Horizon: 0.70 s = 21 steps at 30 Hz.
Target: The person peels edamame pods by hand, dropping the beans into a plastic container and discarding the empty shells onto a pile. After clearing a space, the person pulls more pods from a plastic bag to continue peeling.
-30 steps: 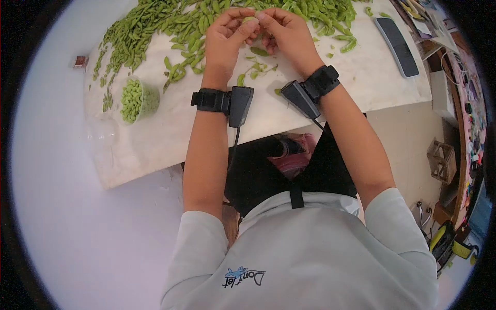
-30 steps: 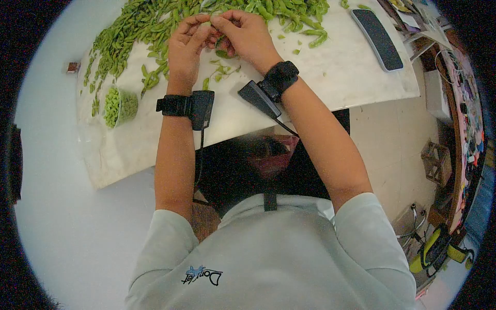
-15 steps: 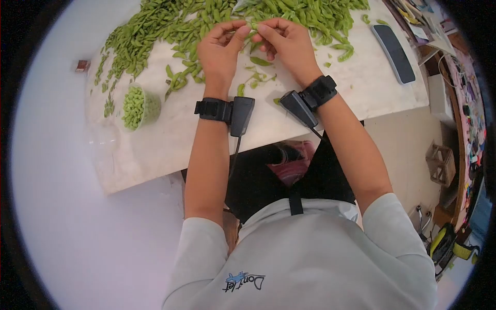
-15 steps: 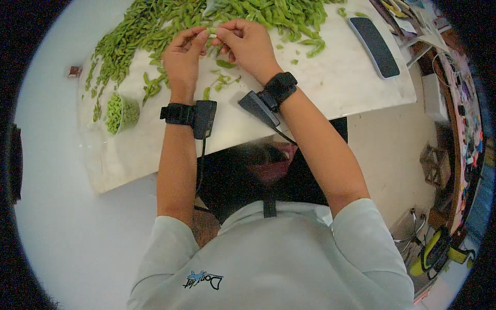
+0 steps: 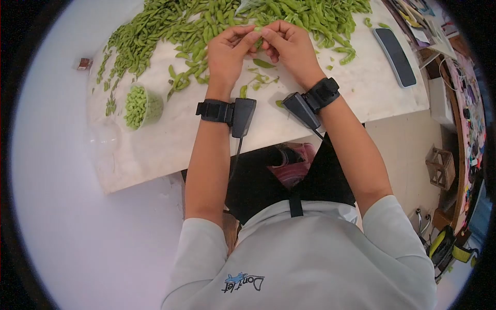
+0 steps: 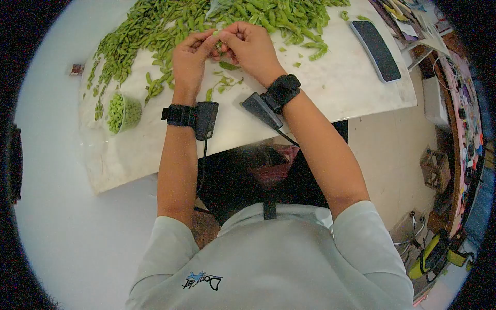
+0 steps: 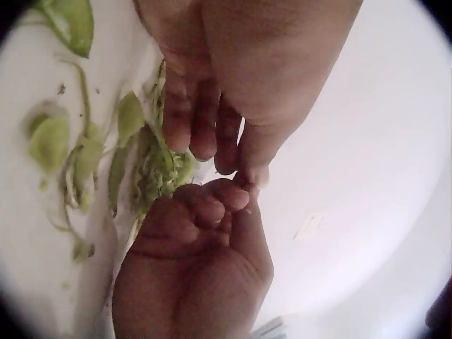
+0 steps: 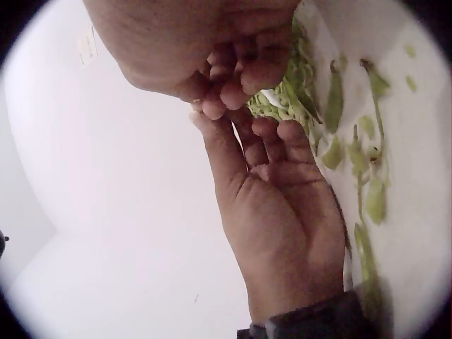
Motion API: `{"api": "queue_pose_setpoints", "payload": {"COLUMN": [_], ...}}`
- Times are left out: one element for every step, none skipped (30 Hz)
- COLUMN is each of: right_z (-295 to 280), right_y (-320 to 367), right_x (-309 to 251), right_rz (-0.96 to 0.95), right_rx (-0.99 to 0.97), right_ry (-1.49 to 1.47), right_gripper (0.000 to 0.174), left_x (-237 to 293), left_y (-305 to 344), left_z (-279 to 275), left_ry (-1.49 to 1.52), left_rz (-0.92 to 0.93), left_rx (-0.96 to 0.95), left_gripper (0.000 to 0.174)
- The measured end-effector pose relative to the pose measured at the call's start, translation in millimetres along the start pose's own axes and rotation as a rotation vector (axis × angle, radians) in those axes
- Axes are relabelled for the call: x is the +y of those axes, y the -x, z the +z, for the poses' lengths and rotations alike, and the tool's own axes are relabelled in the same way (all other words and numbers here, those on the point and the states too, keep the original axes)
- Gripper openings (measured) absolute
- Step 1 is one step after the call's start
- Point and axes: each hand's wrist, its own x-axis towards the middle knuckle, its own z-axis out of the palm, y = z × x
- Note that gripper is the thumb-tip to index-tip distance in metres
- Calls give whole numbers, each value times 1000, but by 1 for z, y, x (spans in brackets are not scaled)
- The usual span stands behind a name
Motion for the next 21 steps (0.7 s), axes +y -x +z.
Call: {"api": "queue_pose_setpoints", "payload": {"right_z": [1, 1, 1, 0, 0, 0, 0, 1, 1, 1, 1, 1, 1, 0, -1, 0, 0, 1, 1, 0, 0], "right_y": [1, 0, -2, -2, -2, -2, -2, -3, -2, -1, -1, -1, -1, -2, -1, 0, 1, 0, -2, -2, -2], "right_x": [-1, 0, 1, 3, 4, 4, 4, 4, 2, 2, 3, 3, 3, 3, 1, 1, 2, 4, 5, 6, 6], "right_rz": [10, -5, -22, -37, -31, -25, -20, -22, -23, -24, -18, -13, -8, -12, -14, -15, -39, -64, -90, -85, -79], "right_rx": [-2, 3, 9, 16, 19, 20, 21, 25, 30, 34, 40, 44, 49, 55, 61, 67, 84, 101, 118, 116, 115], "right_ry": [12, 10, 8, 7, -2, -10, -19, -20, -22, -23, -17, -11, -5, 44, 93, 140, 167, 193, 219, 236, 254], "right_gripper": [15, 15, 15, 15, 15, 15, 15, 15, 16, 16, 16, 17, 17, 18, 19, 21, 21, 22, 23, 23, 23], "left_x": [-1, -2, -1, -2, -2, -2, -3, -3, -3, -3, -3, -3, -3, -4, -4, -5, -5, -4, -4, -3, -3], "left_y": [0, 0, -2, -2, -2, -2, -3, -3, -4, -3, -3, -3, -4, -4, -4, -3, -2, -3, -3, -4, -3], "left_z": [-1, -1, -1, -1, -1, -1, -1, -1, -1, 0, 0, -1, -1, -1, -1, -2, -3, -4, -4, -3, -3], "left_ry": [9, 18, 27, 37, 48, 59, 46, 33, 19, 25, 31, 37, 44, 52, 59, 48, 37, 25, 38, 51, 65], "left_rz": [-19, -36, -52, -60, -68, -77, -77, -77, -78, -73, -69, -64, -59, -54, -50, -63, -75, -86, -96, -107, -118], "left_rx": [-13, -28, -44, -45, -47, -49, -44, -40, -35, -34, -33, -31, -33, -36, -39, -42, -46, -49, -54, -60, -66], "left_gripper": [21, 22, 22, 22, 22, 21, 21, 20, 19, 19, 18, 17, 17, 17, 17, 16, 16, 16, 16, 16, 16]}}
